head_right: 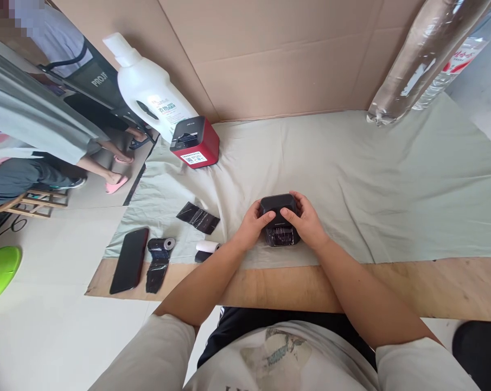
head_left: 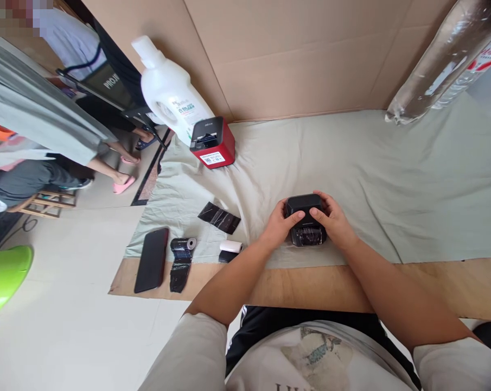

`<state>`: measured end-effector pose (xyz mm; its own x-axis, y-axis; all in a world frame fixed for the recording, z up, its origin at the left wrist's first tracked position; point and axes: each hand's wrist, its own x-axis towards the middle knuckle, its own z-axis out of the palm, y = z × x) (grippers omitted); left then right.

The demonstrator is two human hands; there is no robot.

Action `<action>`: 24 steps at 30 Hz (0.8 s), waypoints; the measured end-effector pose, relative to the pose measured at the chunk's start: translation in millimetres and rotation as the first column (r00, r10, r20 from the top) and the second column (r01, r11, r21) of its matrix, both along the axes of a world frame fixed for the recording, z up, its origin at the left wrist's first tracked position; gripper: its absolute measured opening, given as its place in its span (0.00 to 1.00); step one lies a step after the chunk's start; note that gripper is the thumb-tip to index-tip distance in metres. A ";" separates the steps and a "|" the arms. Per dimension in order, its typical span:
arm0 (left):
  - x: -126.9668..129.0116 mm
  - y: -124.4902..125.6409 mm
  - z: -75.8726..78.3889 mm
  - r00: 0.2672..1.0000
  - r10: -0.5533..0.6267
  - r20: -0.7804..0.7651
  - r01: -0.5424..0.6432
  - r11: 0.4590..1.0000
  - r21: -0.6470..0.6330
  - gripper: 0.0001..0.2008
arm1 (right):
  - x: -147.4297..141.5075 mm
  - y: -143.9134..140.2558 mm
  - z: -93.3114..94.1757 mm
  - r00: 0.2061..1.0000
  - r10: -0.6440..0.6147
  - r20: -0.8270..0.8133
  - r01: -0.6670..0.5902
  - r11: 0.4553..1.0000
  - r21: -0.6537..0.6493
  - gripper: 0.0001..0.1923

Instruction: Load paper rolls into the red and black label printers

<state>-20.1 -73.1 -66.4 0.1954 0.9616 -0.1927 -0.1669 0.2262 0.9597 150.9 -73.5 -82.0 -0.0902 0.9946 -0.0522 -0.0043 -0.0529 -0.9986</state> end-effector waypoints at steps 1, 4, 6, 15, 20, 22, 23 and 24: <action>-0.3 0.7 0.3 1.000 0.000 0.006 0.000 1.000 -0.004 0.34 | 0.1 0.8 -0.2 1.000 0.000 0.001 0.000 1.000 -0.005 0.41; -1.5 2.1 1.9 1.000 -0.018 0.007 0.018 1.000 0.014 0.34 | -0.4 1.3 0.4 1.000 -0.019 0.005 0.019 1.000 0.012 0.42; -2.1 2.4 3.4 1.000 -0.025 -0.001 0.025 0.999 0.032 0.33 | -0.9 0.9 1.0 1.000 -0.020 0.003 0.020 1.000 0.024 0.43; -1.6 5.5 -2.6 0.999 -0.016 0.051 0.017 1.000 -0.019 0.33 | -5.2 2.1 -3.2 0.997 -0.059 -0.044 0.058 0.998 -0.031 0.42; -5.3 7.6 -8.0 0.994 -0.022 0.107 0.036 0.991 -0.133 0.31 | -6.2 2.1 -4.4 0.989 -0.057 -0.134 0.042 0.993 -0.109 0.37; -6.3 7.9 -9.1 0.991 -0.022 0.132 0.043 0.986 -0.161 0.29 | -5.4 2.4 -5.0 0.985 -0.050 -0.165 0.029 0.991 -0.127 0.37; -6.6 8.2 -9.9 0.990 -0.016 0.142 0.040 0.985 -0.166 0.28 | -5.1 2.2 -5.1 0.985 -0.052 -0.166 0.031 0.991 -0.130 0.37; -6.6 8.4 -10.9 0.989 -0.006 0.149 0.031 0.985 -0.168 0.28 | -5.1 1.5 -5.1 0.987 -0.056 -0.152 0.036 0.991 -0.131 0.37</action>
